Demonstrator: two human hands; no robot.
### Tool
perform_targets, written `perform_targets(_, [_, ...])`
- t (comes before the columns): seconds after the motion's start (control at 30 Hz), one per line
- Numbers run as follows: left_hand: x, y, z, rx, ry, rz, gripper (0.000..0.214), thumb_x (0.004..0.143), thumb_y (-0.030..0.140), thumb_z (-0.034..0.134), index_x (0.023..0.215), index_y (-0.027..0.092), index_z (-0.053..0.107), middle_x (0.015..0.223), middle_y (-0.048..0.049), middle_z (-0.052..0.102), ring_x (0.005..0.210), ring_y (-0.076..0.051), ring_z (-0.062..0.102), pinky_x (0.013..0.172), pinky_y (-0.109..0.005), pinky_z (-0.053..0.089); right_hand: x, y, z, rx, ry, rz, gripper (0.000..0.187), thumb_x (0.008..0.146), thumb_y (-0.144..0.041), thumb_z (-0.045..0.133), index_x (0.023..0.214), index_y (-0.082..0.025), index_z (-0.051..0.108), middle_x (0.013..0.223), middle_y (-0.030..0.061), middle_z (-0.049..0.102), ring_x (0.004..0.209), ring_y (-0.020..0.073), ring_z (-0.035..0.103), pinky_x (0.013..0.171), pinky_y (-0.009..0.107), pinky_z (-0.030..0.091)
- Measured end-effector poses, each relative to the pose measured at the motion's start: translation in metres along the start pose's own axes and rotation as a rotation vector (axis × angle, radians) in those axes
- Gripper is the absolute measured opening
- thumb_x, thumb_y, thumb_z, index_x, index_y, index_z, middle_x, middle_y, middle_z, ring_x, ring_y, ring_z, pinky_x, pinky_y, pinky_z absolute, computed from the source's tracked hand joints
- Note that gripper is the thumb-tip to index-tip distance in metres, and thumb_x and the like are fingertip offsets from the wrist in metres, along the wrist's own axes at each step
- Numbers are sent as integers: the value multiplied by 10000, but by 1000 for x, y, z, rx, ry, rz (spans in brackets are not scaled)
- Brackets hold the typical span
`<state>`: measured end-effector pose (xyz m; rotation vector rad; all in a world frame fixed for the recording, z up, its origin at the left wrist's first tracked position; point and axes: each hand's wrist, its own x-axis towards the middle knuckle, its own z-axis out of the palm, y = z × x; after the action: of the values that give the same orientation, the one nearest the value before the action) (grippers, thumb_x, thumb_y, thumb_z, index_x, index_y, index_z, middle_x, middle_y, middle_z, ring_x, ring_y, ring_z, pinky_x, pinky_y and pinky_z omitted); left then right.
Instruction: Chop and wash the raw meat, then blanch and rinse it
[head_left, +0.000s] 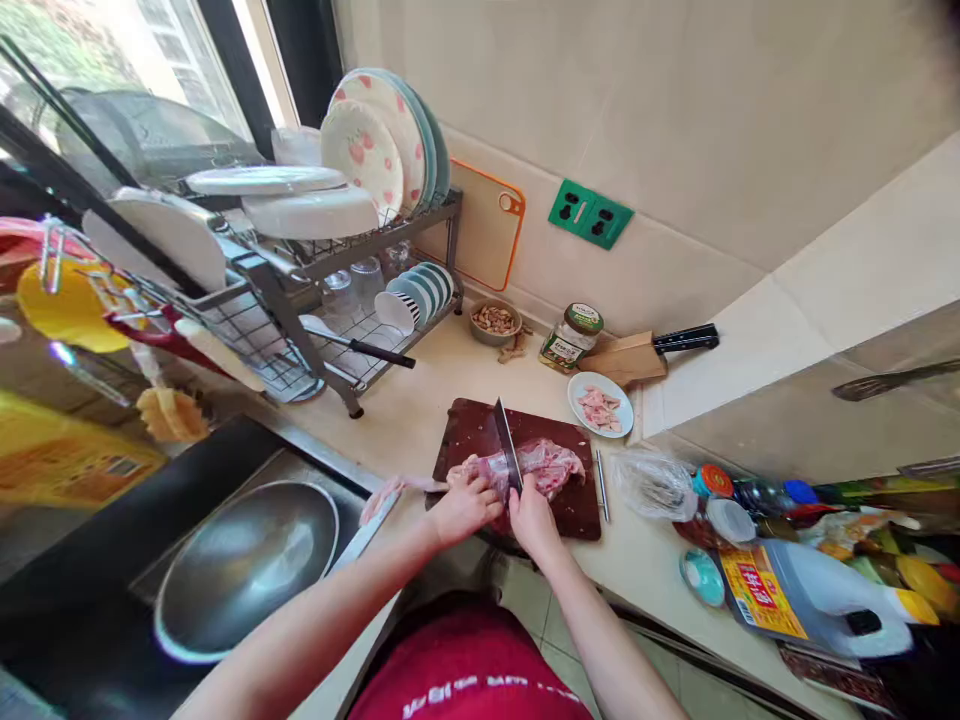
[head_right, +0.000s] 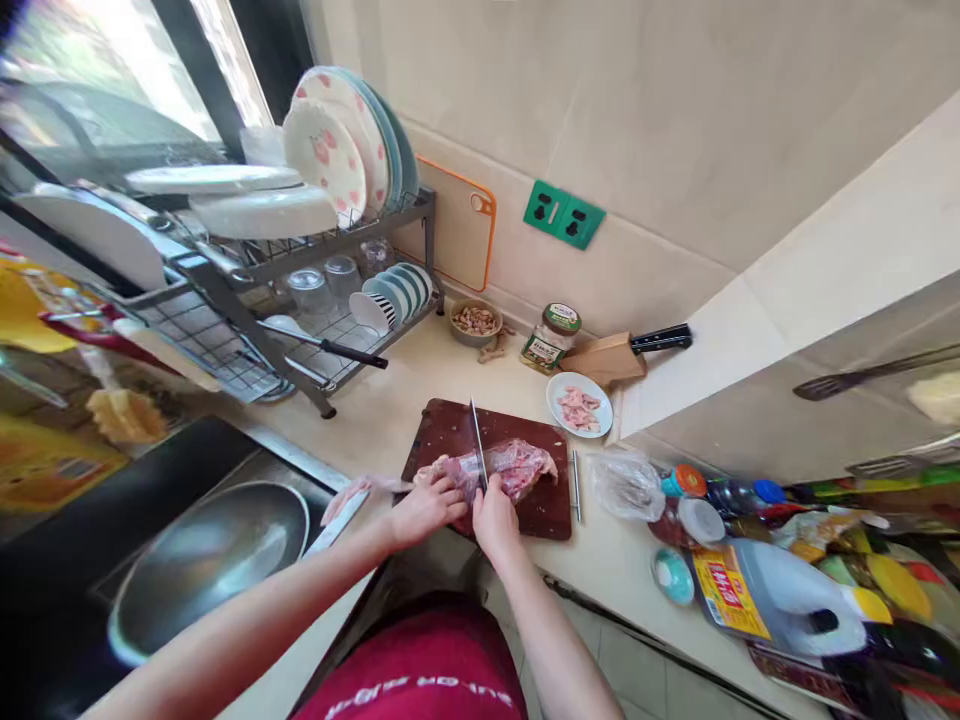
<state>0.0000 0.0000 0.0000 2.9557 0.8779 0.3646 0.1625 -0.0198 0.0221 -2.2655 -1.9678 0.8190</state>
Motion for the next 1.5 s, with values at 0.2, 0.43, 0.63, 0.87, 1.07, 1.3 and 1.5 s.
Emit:
perform_targets(0.2, [-5, 3, -10, -25, -47, -18, 138, 916, 191, 479, 875, 215, 608, 844, -11, 649, 903, -192, 525, 1005, -460, 294, 1, 0, 0, 13, 22, 36, 241, 958, -263, 319, 1135, -134, 421, 910, 145, 698, 818, 218, 675, 623, 265, 370])
perform_targets(0.43, [-4, -1, -18, -79, -134, -181, 173, 903, 199, 471, 992, 227, 616, 963, -50, 645, 1021, -240, 517, 957, -447, 369, -37, 22, -4, 108, -49, 41, 190, 938, -218, 351, 1093, -154, 439, 934, 129, 699, 823, 204, 671, 630, 251, 372])
perform_targets(0.63, [-4, -7, -23, -247, -170, -208, 336, 761, 104, 547, 1056, 244, 626, 1085, -73, 634, 1123, -264, 498, 980, -458, 380, -30, 2, -2, 112, -36, 106, 192, 937, -240, 363, 1097, -161, 435, 950, 143, 697, 824, 220, 670, 624, 266, 373])
perform_targets(0.87, [8, -41, -40, -902, 260, -715, 308, 636, 215, 610, 939, 171, 643, 855, -43, 664, 810, -206, 602, 754, -320, 479, -48, 23, 13, 245, -16, 93, 136, 932, -234, 373, 1029, -171, 442, 888, 114, 686, 787, 191, 660, 632, 243, 390])
perform_targets(1.07, [27, -80, -80, -1351, 539, -1031, 408, 476, 300, 690, 845, 148, 606, 726, -2, 651, 664, -165, 598, 644, -272, 474, -70, 37, 11, 386, -67, 118, 142, 928, -266, 368, 1014, -185, 447, 760, 50, 645, 521, 136, 589, 501, 221, 389])
perform_targets(1.3, [70, -93, -62, -1149, 470, -1112, 356, 478, 303, 648, 801, 159, 611, 648, 12, 630, 605, -162, 588, 594, -267, 470, -130, 92, 20, 777, 101, 107, 475, 849, -576, 404, 1113, -200, 527, 554, -14, 585, 372, 148, 516, 390, 237, 385])
perform_targets(1.5, [103, -71, -25, -806, 236, -1075, 299, 555, 203, 589, 851, 182, 620, 658, 20, 619, 653, -170, 586, 642, -266, 455, -140, 154, 12, 660, 295, 320, 505, 818, -571, 390, 1109, -186, 536, 670, 60, 684, 496, 210, 612, 490, 287, 462])
